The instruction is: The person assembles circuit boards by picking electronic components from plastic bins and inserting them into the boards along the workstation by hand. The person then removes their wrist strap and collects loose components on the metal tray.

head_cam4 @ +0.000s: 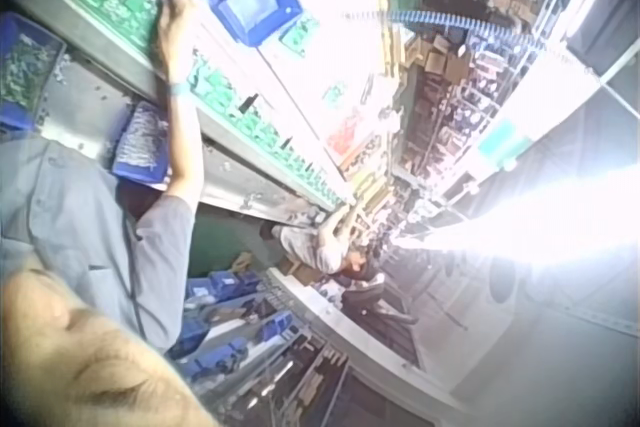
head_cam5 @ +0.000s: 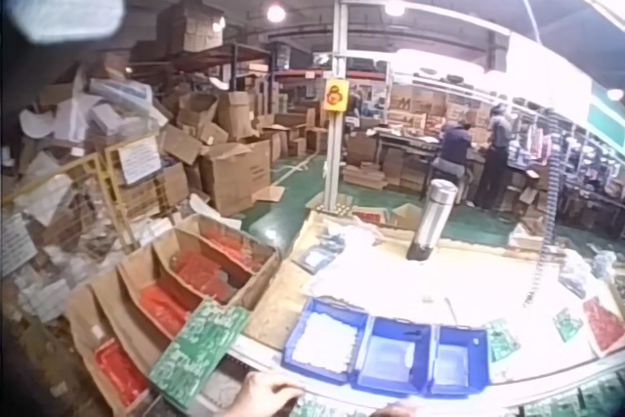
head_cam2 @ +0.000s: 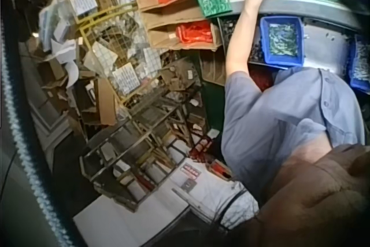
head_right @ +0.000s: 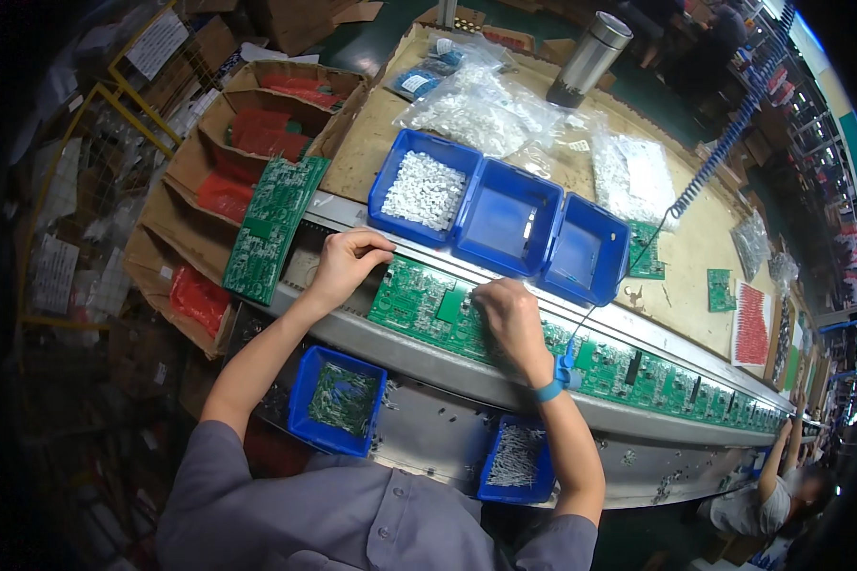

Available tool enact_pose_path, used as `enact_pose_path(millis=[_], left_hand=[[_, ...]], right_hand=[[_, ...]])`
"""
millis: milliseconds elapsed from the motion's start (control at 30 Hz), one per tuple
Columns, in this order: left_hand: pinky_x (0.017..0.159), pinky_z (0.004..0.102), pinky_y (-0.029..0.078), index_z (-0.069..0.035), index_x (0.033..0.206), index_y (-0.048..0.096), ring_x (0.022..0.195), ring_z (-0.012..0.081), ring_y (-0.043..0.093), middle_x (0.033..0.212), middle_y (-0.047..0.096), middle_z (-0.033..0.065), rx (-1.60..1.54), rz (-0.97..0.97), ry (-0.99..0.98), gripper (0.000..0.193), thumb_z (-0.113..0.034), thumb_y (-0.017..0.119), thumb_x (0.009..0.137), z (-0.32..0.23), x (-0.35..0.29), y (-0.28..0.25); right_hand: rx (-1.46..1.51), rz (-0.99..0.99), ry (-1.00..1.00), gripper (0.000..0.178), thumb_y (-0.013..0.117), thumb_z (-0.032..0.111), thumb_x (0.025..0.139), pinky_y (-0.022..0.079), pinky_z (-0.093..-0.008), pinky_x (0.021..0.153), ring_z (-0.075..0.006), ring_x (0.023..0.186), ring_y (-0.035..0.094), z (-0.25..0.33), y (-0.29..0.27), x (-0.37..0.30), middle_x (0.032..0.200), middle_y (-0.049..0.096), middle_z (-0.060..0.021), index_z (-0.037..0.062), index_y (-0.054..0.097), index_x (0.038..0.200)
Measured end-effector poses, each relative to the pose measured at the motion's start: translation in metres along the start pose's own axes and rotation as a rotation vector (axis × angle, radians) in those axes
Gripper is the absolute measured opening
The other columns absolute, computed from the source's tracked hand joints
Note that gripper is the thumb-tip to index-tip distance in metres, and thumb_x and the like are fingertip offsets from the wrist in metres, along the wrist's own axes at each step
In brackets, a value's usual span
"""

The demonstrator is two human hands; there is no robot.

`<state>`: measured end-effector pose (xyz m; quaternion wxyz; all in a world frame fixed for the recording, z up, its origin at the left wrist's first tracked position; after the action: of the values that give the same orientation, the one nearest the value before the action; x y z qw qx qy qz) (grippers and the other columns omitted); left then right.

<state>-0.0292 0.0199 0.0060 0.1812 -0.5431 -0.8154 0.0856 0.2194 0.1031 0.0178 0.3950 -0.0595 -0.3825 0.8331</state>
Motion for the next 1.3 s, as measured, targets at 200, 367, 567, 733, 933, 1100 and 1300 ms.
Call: enact_pose_path(millis=[200,367,567,733,933,1100,1300], left_hand=[[0.065,0.0269,0.051,0.001,0.083,0.070,0.072,0.0173,0.066,0.079,0.069,0.0099,-0.022,0.010,0.015,0.009,-0.002,0.070,0.074,0.001,-0.001,0.005],[0.063,0.0248,0.051,0.004,0.082,0.069,0.071,0.0125,0.064,0.079,0.069,0.0077,0.028,0.031,-0.004,0.007,0.000,0.070,0.075,0.000,-0.001,0.008],[0.061,0.0291,0.049,0.002,0.081,0.069,0.067,0.0191,0.064,0.076,0.067,0.0104,0.005,0.009,0.022,0.008,-0.003,0.070,0.075,0.003,-0.001,0.012],[0.064,0.0319,0.051,0.001,0.080,0.069,0.069,0.0245,0.066,0.077,0.068,0.0124,0.063,-0.010,0.072,0.007,-0.004,0.069,0.074,-0.002,-0.002,0.013],[0.071,0.0369,0.052,0.002,0.082,0.070,0.076,0.0305,0.067,0.082,0.069,0.0167,0.162,0.055,0.073,0.011,-0.007,0.067,0.076,-0.002,0.001,0.009],[0.071,0.0366,0.053,0.002,0.082,0.071,0.076,0.0307,0.067,0.082,0.069,0.0174,0.169,0.074,0.023,0.012,-0.008,0.067,0.076,-0.007,0.002,0.008],[0.072,0.0365,0.053,0.002,0.082,0.070,0.076,0.0310,0.067,0.081,0.069,0.0176,0.172,0.092,0.000,0.013,-0.008,0.066,0.076,-0.005,0.002,0.009]], right_hand=[[-0.176,-0.017,-0.118,0.013,0.062,0.000,0.077,0.047,-0.0398,0.069,-0.0325,0.077,0.058,0.007,0.006,-0.001,0.080,0.061,-0.0137,0.0021,0.069,0.087],[-0.181,0.010,-0.075,0.018,0.061,-0.001,0.076,0.047,-0.0400,0.069,-0.0320,0.078,0.057,0.008,0.003,-0.002,0.080,0.059,-0.0135,0.0040,0.069,0.091],[-0.182,-0.003,-0.091,0.020,0.060,-0.002,0.076,0.047,-0.0397,0.069,-0.0318,0.078,0.057,0.008,0.004,-0.002,0.081,0.059,-0.0134,0.0045,0.069,0.093],[-0.180,-0.001,-0.083,0.022,0.061,-0.003,0.075,0.047,-0.0397,0.070,-0.0317,0.078,0.057,0.008,0.004,-0.003,0.081,0.059,-0.0133,0.0044,0.069,0.093],[-0.179,-0.005,-0.077,0.022,0.062,-0.004,0.074,0.047,-0.0399,0.070,-0.0318,0.078,0.056,0.010,0.004,-0.003,0.082,0.059,-0.0134,0.0034,0.069,0.093],[-0.180,-0.009,-0.078,0.020,0.062,-0.004,0.075,0.047,-0.0400,0.071,-0.0320,0.079,0.056,0.009,0.004,-0.003,0.082,0.059,-0.0136,0.0027,0.069,0.093],[-0.169,-0.016,-0.082,0.020,0.063,-0.003,0.075,0.047,-0.0399,0.070,-0.0318,0.078,0.056,0.011,0.004,-0.002,0.082,0.059,-0.0135,0.0032,0.069,0.093]])
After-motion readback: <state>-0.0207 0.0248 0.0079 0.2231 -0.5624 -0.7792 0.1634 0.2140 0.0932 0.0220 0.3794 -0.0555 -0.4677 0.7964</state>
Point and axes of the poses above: each hand's wrist, its own x-axis towards the middle knuckle, its own y-axis out of the palm, z = x × y, the point moved 2 cm from there along x, towards the middle knuckle
